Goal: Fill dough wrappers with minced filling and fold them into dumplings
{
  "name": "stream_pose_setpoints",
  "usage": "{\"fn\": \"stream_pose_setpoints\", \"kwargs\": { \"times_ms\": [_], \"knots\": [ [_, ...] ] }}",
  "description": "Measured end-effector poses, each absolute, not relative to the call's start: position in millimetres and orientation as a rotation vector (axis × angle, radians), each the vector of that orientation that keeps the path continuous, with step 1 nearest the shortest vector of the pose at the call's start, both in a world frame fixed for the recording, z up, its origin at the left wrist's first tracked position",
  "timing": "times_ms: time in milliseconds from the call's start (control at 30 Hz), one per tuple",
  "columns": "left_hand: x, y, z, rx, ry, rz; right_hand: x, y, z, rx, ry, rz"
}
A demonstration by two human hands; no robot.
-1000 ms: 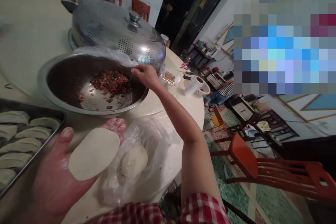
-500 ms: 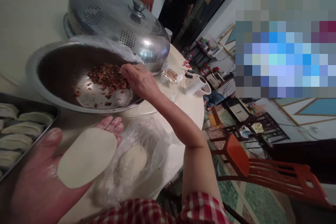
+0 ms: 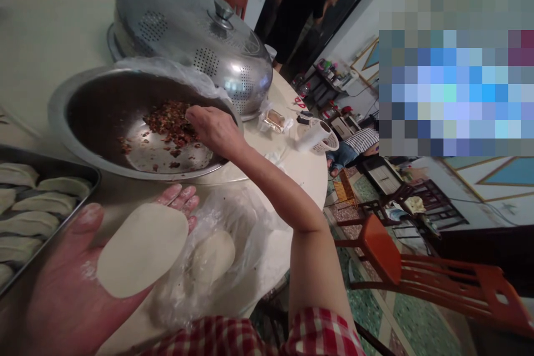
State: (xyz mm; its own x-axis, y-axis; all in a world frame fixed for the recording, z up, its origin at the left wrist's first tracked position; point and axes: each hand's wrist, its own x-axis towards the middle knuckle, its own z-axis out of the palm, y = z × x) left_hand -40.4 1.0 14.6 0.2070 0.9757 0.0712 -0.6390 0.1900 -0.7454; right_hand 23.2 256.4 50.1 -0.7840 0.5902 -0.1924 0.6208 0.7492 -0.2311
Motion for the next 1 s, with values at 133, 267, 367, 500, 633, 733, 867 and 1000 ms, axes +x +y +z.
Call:
{"fn": "stream_pose_setpoints", "kwargs": {
  "times_ms": [133,267,367,500,633,733,867,1000],
  "knots": [
    [-40,0,14,-0.666,-0.63,1.247,19,257,48,1.008,2.769,-0.587],
    [-41,1,15,-0.663,-0.618,1.245,16,255,52,0.976,2.708,-0.714],
    [-41,3,17,-0.664,-0.591,1.247,14,253,58,0.991,2.698,-0.766],
    [-40,2,14,-0.655,-0.603,1.27,14,254,60,1.091,2.724,-0.727],
    [-39,2,8,-0.631,-0.543,1.301,13,265,50,1.376,2.67,-0.755],
    [-41,5,8,-0.631,-0.464,1.304,10,273,46,1.663,2.496,-1.04],
    [-43,8,8,-0.656,-0.36,1.323,8,275,57,1.973,2.311,-1.349],
    [-41,8,3,-0.649,-0.304,1.355,15,274,81,2.108,2.27,-1.496]
  ]
}}
